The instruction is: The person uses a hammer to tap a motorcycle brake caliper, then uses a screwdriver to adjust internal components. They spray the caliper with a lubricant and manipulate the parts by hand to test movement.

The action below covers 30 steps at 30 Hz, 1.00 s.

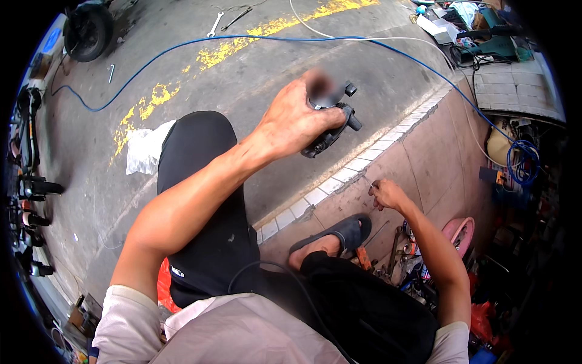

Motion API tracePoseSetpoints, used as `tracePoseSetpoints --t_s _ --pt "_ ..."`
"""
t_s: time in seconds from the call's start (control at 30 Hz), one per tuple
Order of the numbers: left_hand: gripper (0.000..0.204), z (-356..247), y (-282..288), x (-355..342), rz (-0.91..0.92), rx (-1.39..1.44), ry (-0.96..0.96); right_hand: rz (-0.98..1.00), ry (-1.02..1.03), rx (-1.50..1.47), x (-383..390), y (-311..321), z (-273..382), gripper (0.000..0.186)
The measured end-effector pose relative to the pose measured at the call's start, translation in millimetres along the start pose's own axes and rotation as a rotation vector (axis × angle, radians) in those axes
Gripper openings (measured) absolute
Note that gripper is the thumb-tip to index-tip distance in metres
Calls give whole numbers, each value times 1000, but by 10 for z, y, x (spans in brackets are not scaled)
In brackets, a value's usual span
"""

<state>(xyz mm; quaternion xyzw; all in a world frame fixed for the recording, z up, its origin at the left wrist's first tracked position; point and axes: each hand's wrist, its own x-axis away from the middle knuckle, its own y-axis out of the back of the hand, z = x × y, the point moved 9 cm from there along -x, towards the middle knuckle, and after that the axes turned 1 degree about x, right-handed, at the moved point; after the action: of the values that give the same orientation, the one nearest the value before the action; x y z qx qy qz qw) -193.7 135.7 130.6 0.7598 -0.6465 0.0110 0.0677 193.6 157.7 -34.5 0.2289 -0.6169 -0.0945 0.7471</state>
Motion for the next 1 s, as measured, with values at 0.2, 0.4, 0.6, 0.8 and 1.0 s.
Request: tracePoseSetpoints --t_s 0.2,0.4,0.6,0.8,1.0 --pt "47 22 -47 -13 84 63 -32 -203 35 -197 292 668 301 22" --pt "52 78 -241 12 146 498 226 -501 353 -484 999 1612 1182 22" --pt "55 90 -122 -10 78 477 151 -634 534 -513 1656 1943 1929 23" --pt "71 30 -141 -11 211 317 62 -691 599 -580 1842 2051 2092 21" --pt "73 70 -129 -2 219 216 12 -693 653 -698 1942 2135 2198 18"
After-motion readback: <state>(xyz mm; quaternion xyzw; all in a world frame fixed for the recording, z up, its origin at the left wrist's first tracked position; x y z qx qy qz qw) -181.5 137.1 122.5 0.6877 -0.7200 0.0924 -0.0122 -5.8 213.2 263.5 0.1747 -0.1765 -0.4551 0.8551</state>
